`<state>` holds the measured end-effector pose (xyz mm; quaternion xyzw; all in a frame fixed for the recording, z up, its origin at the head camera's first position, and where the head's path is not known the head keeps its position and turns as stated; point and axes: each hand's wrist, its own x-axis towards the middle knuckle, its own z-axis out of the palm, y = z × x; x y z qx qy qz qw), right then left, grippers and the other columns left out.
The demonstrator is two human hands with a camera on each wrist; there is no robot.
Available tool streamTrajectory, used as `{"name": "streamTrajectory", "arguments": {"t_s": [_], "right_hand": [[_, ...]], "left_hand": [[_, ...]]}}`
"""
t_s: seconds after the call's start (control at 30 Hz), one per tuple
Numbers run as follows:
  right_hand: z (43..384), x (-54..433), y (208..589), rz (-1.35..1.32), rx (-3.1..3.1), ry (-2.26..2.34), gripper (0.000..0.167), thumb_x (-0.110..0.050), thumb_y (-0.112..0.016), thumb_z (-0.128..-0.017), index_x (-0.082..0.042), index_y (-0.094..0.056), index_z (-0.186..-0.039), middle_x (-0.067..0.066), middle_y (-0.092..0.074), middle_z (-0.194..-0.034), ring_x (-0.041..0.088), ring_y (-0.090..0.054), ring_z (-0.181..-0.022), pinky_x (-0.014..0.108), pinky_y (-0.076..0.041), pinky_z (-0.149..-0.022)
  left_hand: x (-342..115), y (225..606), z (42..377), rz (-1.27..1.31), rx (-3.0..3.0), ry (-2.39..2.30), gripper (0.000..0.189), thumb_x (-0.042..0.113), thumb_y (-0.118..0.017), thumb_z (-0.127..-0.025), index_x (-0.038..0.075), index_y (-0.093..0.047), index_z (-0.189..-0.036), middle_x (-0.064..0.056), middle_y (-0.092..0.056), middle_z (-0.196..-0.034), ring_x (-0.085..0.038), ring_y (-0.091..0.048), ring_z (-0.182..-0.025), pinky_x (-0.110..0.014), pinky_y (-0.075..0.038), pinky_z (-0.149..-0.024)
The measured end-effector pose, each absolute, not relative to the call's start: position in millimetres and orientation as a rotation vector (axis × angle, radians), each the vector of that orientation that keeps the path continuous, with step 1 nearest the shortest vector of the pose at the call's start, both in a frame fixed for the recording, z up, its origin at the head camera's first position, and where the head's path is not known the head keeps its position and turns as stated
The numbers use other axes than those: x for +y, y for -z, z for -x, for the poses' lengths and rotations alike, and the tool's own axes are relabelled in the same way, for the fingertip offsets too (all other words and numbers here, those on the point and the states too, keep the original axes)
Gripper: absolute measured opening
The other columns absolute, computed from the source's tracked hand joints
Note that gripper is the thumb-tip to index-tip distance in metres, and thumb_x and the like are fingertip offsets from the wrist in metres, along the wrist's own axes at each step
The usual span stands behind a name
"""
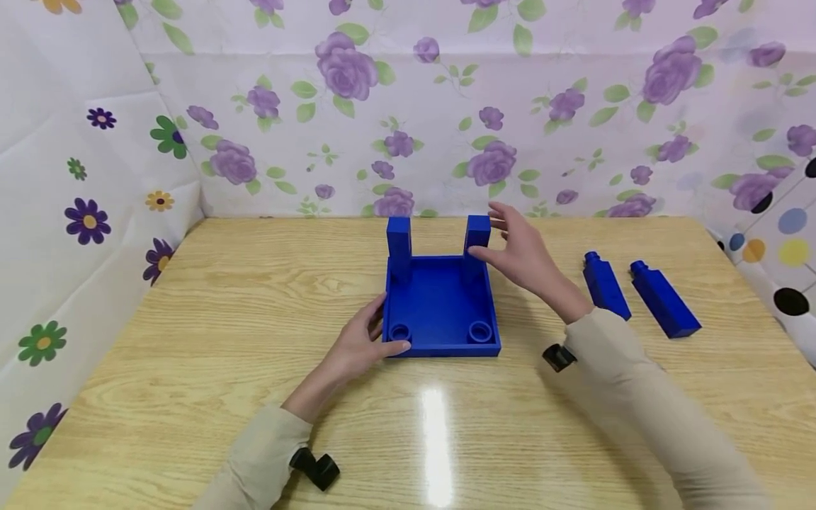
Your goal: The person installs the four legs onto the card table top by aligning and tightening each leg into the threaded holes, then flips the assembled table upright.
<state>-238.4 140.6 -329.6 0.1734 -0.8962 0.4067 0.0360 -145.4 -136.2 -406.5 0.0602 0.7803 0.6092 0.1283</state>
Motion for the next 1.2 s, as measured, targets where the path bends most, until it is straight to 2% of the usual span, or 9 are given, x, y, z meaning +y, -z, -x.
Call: {"name": "streamTrajectory", "arguments": {"t_s": [0.3,0.5,0.67,1.07,1.2], "right_hand": [[214,201,330,-0.459,-2.874,-1.099,0.071,-0.025,-0.067,-0.093,0.005,-0.031,-0.147,0.029,-0.039,-0.144,0.043,-0.037,-0.131,0.055,-0.034,-0.106],[198,246,342,-0.303,-2.93,-0.999,0.071,-0.034,-0.063,-0.095,0.007,-0.034,-0.145,0.033,-0.038,-0.142,0.051,-0.037,-0.127,0.063,-0.038,-0.097],[186,271,351,-0.197,-2.92,-0.967,0.073,-0.039,-0.062,-0.095,0.009,-0.037,-0.143,0.035,-0.039,-0.139,0.054,-0.041,-0.122,0.065,-0.04,-0.092],[169,292,365,0.059,-2.934,-1.156,0.082,-0.046,-0.059,-0.094,0.013,-0.031,-0.144,0.038,-0.037,-0.139,0.053,-0.038,-0.125,0.06,-0.04,-0.096],[169,294,369,0.15,-2.955,-1.211,0.086,-0.048,-0.061,-0.093,0.014,-0.03,-0.144,0.037,-0.038,-0.139,0.052,-0.039,-0.125,0.054,-0.045,-0.092]], "left_hand": [[-133,405,145,-0.166,2.266,-1.773,0.094,0.008,-0.078,-0.082,0.005,-0.018,-0.154,-0.017,-0.026,-0.155,-0.033,-0.028,-0.14,-0.04,-0.031,-0.11],[-133,405,145,-0.167,2.249,-1.78,0.093,0.009,-0.077,-0.083,0.006,-0.018,-0.155,-0.017,-0.025,-0.155,-0.033,-0.028,-0.14,-0.042,-0.031,-0.11],[-134,406,145,-0.159,2.234,-1.798,0.094,0.009,-0.078,-0.082,0.007,-0.018,-0.155,-0.016,-0.025,-0.155,-0.032,-0.027,-0.14,-0.041,-0.03,-0.111],[-137,408,145,-0.154,2.248,-1.789,0.094,0.009,-0.078,-0.083,0.007,-0.018,-0.155,-0.016,-0.025,-0.155,-0.032,-0.028,-0.14,-0.041,-0.032,-0.11],[-138,407,145,-0.148,2.243,-1.797,0.094,0.008,-0.078,-0.082,0.007,-0.018,-0.155,-0.016,-0.025,-0.155,-0.032,-0.028,-0.14,-0.041,-0.032,-0.11]]}}
